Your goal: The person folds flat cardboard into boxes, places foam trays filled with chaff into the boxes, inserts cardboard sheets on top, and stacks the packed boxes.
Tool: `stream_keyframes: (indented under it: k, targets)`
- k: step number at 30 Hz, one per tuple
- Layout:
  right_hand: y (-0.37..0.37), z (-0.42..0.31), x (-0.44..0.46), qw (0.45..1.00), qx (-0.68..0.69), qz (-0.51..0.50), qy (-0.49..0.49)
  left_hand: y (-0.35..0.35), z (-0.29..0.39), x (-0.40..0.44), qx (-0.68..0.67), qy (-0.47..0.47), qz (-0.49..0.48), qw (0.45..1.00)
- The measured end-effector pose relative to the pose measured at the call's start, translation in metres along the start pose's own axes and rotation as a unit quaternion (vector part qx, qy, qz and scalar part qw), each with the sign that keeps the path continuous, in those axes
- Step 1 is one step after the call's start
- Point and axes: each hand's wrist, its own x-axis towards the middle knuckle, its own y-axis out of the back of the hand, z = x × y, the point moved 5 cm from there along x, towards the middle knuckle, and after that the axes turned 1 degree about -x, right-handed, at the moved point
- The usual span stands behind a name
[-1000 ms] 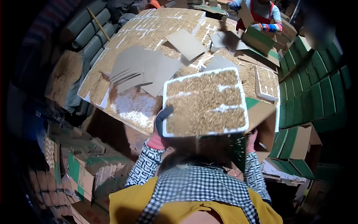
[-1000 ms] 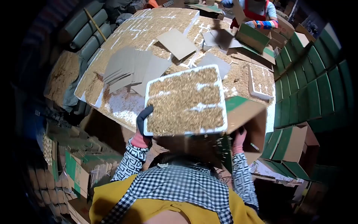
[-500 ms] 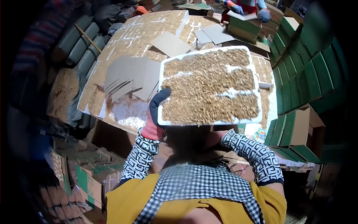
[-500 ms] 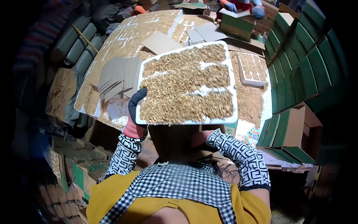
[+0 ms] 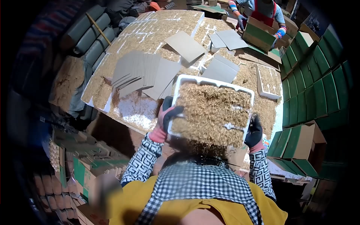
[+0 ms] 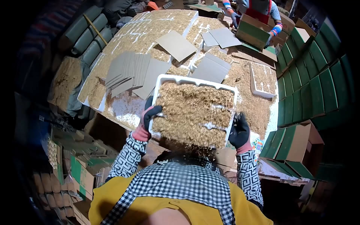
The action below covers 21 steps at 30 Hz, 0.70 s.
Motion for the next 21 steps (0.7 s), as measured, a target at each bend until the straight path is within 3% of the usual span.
stream_keyframes:
  k: [1, 2, 3, 4, 5, 7, 8, 9, 10, 12, 13, 15, 16, 17, 19, 21]
  targets:
    - [-0.059, -0.042, 0.0, 0.913, 0.345, 0.012, -0.219, -0.006, 0.0, 0.011, -0.025, 0.027, -0.004, 0.999]
    - [-0.046, -0.019, 0.009, 0.867, 0.434, -0.131, -0.208, -0.014, 0.015, 0.016, 0.131, -0.062, -0.027, 0.989]
    - [-0.036, -0.01, 0.015, 0.951, 0.248, -0.044, -0.177, -0.013, 0.017, 0.025, 0.273, -0.131, -0.059, 0.951]
    - [-0.029, -0.005, 0.017, 0.981, 0.037, 0.045, -0.184, -0.011, 0.019, 0.033, 0.422, -0.212, -0.068, 0.879]
    - [-0.042, -0.005, 0.029, 0.991, -0.026, 0.031, -0.131, -0.009, 0.021, 0.04, 0.534, -0.293, -0.056, 0.791]
    - [-0.047, -0.007, 0.042, 0.988, -0.063, 0.077, -0.115, 0.006, 0.019, 0.067, 0.253, -0.172, -0.015, 0.952]
    - [-0.039, -0.005, 0.051, 0.984, -0.075, 0.1, -0.124, 0.006, 0.023, 0.056, 0.41, -0.23, -0.003, 0.883]
    - [-0.042, -0.018, 0.047, 0.927, -0.361, -0.062, 0.084, 0.008, 0.018, 0.062, 0.524, -0.337, 0.003, 0.782]
    - [-0.041, -0.014, 0.051, 0.95, -0.309, -0.028, 0.042, 0.018, 0.003, 0.075, 0.536, -0.347, 0.017, 0.769]
    - [-0.056, -0.038, 0.041, 0.886, -0.43, -0.084, 0.153, 0.013, -0.005, 0.089, 0.592, -0.334, 0.08, 0.729]
    - [-0.052, -0.05, 0.049, 0.944, -0.321, -0.004, 0.075, 0.014, -0.006, 0.097, 0.655, -0.281, 0.171, 0.68]
    - [-0.05, -0.054, 0.059, 0.981, -0.078, 0.154, -0.089, 0.025, -0.018, 0.125, 0.629, -0.189, 0.208, 0.725]
    - [-0.018, -0.059, 0.066, 0.976, -0.178, 0.125, -0.018, 0.049, -0.039, 0.151, 0.412, -0.154, 0.108, 0.892]
    - [0.012, -0.064, 0.069, 0.955, -0.276, 0.092, 0.053, 0.051, -0.049, 0.158, 0.255, -0.079, 0.044, 0.963]
    - [-0.032, -0.12, 0.057, 0.914, -0.39, 0.018, 0.109, 0.058, -0.053, 0.162, 0.321, -0.152, 0.05, 0.934]
    - [-0.058, -0.137, 0.057, 0.965, -0.258, 0.041, 0.012, 0.054, -0.061, 0.143, 0.31, -0.161, 0.116, 0.93]
